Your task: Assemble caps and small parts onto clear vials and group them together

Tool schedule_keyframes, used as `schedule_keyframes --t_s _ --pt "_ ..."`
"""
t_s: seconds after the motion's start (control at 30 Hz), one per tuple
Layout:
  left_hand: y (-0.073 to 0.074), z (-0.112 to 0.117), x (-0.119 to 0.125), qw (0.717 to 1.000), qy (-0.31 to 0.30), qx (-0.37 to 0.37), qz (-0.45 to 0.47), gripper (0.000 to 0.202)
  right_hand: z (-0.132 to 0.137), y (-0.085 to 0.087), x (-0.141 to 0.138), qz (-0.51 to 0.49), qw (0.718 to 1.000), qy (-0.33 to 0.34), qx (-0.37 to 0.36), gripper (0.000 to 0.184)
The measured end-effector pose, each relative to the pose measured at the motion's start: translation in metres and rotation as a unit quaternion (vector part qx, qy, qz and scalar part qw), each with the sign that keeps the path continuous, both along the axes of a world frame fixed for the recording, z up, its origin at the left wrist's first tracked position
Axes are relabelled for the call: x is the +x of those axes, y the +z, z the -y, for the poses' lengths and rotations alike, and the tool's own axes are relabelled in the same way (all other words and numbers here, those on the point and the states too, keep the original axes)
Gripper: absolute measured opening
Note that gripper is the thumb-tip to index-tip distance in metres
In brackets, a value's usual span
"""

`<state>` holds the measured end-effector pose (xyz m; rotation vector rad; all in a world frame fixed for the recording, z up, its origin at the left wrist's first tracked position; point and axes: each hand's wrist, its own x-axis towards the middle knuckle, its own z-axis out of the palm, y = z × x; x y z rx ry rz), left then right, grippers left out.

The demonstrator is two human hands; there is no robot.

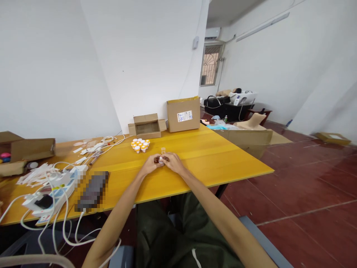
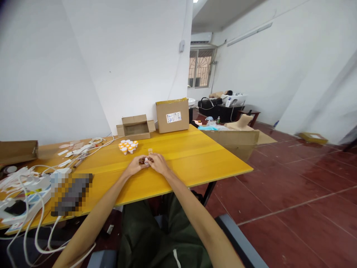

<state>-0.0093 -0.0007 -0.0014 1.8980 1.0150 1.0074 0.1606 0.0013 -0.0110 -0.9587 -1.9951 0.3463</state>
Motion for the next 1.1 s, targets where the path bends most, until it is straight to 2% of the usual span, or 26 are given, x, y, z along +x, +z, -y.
schedule_keyframes --t_s 0.27,0.4,0.5,0.57,0.67,0.8,0.97,1.1 --pt "-0.002 -0.001 0.0 1.0 0.005 -0.014 0.008 0.031 0.002 0.005 0.0 -0.03 0.999 0.008 -0.023 0.003" --pt "-0.002 -0.002 -0.001 1.0 0.017 -0.02 0.014 0.035 -0.001 0.004 0.001 -0.084 0.996 -0.001 -0.03 0.017" --pt "-0.001 -0.003 -0.003 0.999 0.031 -0.02 0.02 0.036 -0.007 0.001 0.002 -0.131 0.99 0.0 -0.06 0.022" --pt "0.001 -0.004 -0.004 0.999 0.04 -0.018 0.032 0.035 -0.012 -0.001 0.003 -0.161 0.981 0.012 -0.106 0.023" --pt "0.003 -0.004 -0.005 0.998 0.048 -0.004 0.052 0.034 -0.016 -0.004 0.003 -0.213 0.95 0.061 -0.219 0.025" --pt "0.004 -0.004 -0.005 0.995 0.051 0.023 0.08 0.037 -0.012 -0.002 0.001 -0.292 0.884 0.147 -0.334 0.025" --pt "0.002 -0.004 -0.003 0.992 0.021 0.048 0.117 0.038 -0.008 0.002 0.0 -0.382 0.81 0.198 -0.398 0.025" --pt "0.001 -0.006 -0.003 0.989 0.018 0.087 0.121 0.033 -0.01 0.0 -0.001 -0.421 0.781 0.205 -0.414 0.029"
